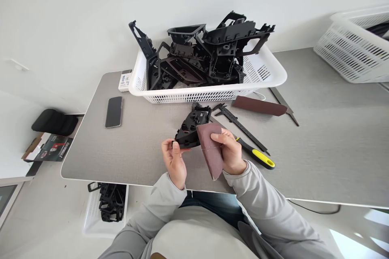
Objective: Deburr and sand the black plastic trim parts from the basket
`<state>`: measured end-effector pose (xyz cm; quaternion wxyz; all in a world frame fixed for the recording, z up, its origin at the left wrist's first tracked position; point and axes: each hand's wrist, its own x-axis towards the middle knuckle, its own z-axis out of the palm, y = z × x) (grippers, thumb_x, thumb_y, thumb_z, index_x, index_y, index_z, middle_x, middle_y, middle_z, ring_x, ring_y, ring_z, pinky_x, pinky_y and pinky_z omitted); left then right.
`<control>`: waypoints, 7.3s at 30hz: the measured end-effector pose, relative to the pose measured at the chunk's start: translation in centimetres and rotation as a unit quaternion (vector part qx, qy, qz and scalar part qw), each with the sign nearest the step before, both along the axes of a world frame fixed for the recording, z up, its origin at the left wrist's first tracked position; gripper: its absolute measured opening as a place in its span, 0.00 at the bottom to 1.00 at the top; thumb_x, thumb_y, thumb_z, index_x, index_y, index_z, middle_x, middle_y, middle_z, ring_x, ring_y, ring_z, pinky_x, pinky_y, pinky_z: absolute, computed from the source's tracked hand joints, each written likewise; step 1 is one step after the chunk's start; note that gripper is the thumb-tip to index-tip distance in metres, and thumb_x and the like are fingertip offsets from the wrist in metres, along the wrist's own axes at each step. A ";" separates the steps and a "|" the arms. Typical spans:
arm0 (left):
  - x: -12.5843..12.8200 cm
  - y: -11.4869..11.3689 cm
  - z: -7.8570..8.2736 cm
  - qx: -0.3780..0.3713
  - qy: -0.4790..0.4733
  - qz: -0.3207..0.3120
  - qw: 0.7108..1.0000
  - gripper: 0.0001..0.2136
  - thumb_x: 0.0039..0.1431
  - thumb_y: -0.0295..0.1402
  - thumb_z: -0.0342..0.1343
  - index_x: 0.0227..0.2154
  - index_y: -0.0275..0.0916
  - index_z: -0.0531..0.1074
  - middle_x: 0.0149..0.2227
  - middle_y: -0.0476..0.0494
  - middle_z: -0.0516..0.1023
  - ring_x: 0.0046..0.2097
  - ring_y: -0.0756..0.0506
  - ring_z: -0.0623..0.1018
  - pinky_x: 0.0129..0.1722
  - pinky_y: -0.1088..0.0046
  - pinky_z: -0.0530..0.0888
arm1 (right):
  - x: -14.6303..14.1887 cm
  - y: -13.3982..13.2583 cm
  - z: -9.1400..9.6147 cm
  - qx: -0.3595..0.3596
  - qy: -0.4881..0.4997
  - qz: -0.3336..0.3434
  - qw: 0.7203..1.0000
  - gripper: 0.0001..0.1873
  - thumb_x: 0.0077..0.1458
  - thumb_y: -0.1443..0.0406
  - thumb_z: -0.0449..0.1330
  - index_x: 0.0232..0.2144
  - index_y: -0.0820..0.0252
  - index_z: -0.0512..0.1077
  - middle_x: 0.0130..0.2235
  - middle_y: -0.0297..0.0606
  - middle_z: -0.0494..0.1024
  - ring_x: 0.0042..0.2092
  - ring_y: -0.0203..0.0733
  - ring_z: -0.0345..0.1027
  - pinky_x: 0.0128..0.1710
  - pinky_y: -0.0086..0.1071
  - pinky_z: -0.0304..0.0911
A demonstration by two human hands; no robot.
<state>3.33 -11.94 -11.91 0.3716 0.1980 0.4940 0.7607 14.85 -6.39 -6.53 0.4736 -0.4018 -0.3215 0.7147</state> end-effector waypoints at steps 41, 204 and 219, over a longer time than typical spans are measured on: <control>-0.3 -0.3 -0.3 0.009 0.059 -0.007 0.998 0.21 0.53 0.45 0.65 0.37 0.44 0.57 0.32 0.54 0.72 0.29 0.52 0.74 0.31 0.75 0.72 | 0.3 0.0 -0.1 0.042 -0.124 0.100 0.986 0.11 0.39 0.58 0.65 0.23 0.61 0.76 0.23 0.34 0.76 0.22 0.35 0.63 0.21 0.28 0.57; -1.9 0.2 1.0 -0.079 -0.071 -0.208 0.972 0.32 0.50 0.46 0.65 0.57 0.43 0.66 0.39 0.45 0.79 0.34 0.48 0.78 0.32 0.73 0.73 | 1.6 0.6 0.4 0.042 -0.140 -0.055 0.988 0.10 0.33 0.57 0.60 0.16 0.54 0.64 0.17 0.33 0.65 0.19 0.36 0.53 0.20 0.32 0.50; -1.4 0.3 0.3 -0.071 -0.026 -0.097 0.992 0.34 0.50 0.52 0.63 0.57 0.46 0.62 0.51 0.39 0.78 0.50 0.42 0.80 0.49 0.63 0.76 | 1.5 1.0 -0.7 0.050 -0.153 -0.087 0.983 0.11 0.39 0.55 0.61 0.20 0.54 0.65 0.20 0.31 0.65 0.23 0.37 0.58 0.25 0.33 0.57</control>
